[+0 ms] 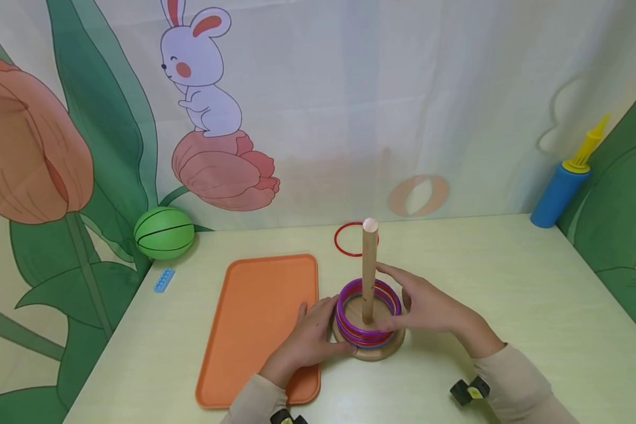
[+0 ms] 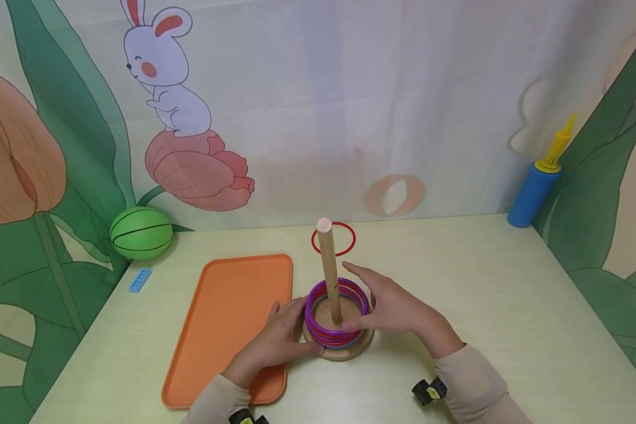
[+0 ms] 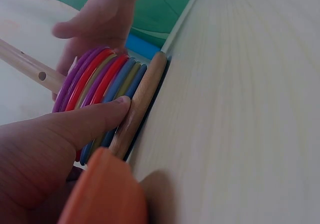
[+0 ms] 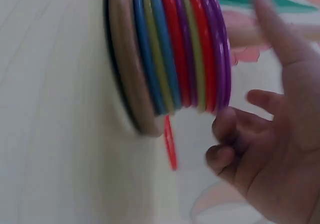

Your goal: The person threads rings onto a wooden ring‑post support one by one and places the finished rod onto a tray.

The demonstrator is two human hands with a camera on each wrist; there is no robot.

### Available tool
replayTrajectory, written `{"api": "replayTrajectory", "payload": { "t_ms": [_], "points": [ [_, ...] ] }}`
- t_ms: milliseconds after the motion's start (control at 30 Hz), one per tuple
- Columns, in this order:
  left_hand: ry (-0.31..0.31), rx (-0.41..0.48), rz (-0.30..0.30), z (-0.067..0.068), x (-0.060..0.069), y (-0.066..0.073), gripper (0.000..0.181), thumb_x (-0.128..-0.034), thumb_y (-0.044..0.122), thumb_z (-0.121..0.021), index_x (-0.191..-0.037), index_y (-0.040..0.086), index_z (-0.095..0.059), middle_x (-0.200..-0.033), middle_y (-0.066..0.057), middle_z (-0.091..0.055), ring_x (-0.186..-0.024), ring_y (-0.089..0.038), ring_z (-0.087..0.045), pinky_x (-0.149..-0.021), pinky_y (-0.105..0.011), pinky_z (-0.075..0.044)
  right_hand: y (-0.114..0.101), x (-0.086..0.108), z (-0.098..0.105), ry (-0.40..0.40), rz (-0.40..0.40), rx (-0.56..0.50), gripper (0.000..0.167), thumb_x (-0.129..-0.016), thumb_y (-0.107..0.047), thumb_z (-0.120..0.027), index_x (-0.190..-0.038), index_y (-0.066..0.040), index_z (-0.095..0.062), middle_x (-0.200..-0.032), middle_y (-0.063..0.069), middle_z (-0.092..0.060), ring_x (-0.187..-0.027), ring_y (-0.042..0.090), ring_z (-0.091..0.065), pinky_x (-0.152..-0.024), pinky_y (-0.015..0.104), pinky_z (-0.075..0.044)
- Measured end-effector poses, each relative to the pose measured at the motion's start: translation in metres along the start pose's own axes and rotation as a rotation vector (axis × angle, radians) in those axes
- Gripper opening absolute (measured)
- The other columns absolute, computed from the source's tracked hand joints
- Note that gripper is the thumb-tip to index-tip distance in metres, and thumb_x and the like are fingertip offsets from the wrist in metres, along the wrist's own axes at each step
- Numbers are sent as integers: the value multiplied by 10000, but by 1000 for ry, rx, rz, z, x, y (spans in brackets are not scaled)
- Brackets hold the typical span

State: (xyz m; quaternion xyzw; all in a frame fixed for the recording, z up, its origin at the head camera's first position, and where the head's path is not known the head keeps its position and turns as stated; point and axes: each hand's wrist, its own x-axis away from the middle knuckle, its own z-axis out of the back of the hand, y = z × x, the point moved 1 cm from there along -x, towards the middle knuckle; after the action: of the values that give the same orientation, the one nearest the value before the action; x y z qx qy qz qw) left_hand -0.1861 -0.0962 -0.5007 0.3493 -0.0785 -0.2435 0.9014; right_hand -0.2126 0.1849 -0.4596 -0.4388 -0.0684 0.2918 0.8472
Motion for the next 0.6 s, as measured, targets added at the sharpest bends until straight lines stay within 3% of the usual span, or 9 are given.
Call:
{"api": "replayTrajectory", "payload": {
  "t_ms": [67, 167, 267, 367, 500, 600],
  "points": [
    [2, 2, -2, 0, 0, 0, 1049, -802, 420, -906, -1643, 121, -356, -1555, -62, -533, -1514, -271, -381, -1237, -693, 0, 12, -2, 1, 61, -20, -35, 851, -937, -269, -826, -1636, -117, -365, -1301, 232, -637, -707, 179, -588, -629, 286, -509],
    [4, -1, -6, 1, 0, 0, 1052, -801, 415, -905, -1646, 121, -351, -1553, -64, -534, -1513, -270, -381, -1239, -687, 2, 35, -4, -2, 171, -85, -56, 602, -1061, -246, -653, -1577, -31, -430, -1506, 258, -543, -941, 226, -663, -780, 325, -543],
    [2, -7, -9, 2, 0, 1, 1045, -803, 410, -904, -1641, 111, -356, -1551, -69, -534, -1511, -273, -383, -1241, -682, 2, 55, -5, -5, 283, -181, -48, 501, -1112, -314, -552, -1508, -9, -515, -1431, 222, -614, -1097, 277, -660, -902, 372, -539],
    [1, -11, -9, 3, 1, 1, 1041, -804, 406, -903, -1640, 108, -358, -1551, -72, -533, -1512, -276, -382, -1242, -680, 1, 67, -10, -8, 370, -182, -14, 434, -1096, -272, -592, -1427, 8, -591, -1324, 202, -675, -1104, 328, -659, -950, 446, -532],
    [11, -8, -11, 2, 2, 1, 1037, -797, 401, -907, -1635, 110, -369, -1542, -73, -541, -1507, -280, -390, -1240, -684, 0, 74, -23, -15, 376, -99, 149, 405, -1046, -200, -657, -1386, 16, -623, -1344, 233, -649, -1188, 418, -585, -1003, 574, -450],
    [10, -2, -13, 1, 2, 0, 1042, -794, 411, -909, -1634, 112, -372, -1538, -68, -545, -1505, -278, -393, -1239, -687, 1, 81, -35, -20, 335, -108, 320, 476, -1038, -302, -659, -1432, -39, -613, -1486, 245, -548, -1323, 445, -465, -993, 601, -344]
  ]
}}
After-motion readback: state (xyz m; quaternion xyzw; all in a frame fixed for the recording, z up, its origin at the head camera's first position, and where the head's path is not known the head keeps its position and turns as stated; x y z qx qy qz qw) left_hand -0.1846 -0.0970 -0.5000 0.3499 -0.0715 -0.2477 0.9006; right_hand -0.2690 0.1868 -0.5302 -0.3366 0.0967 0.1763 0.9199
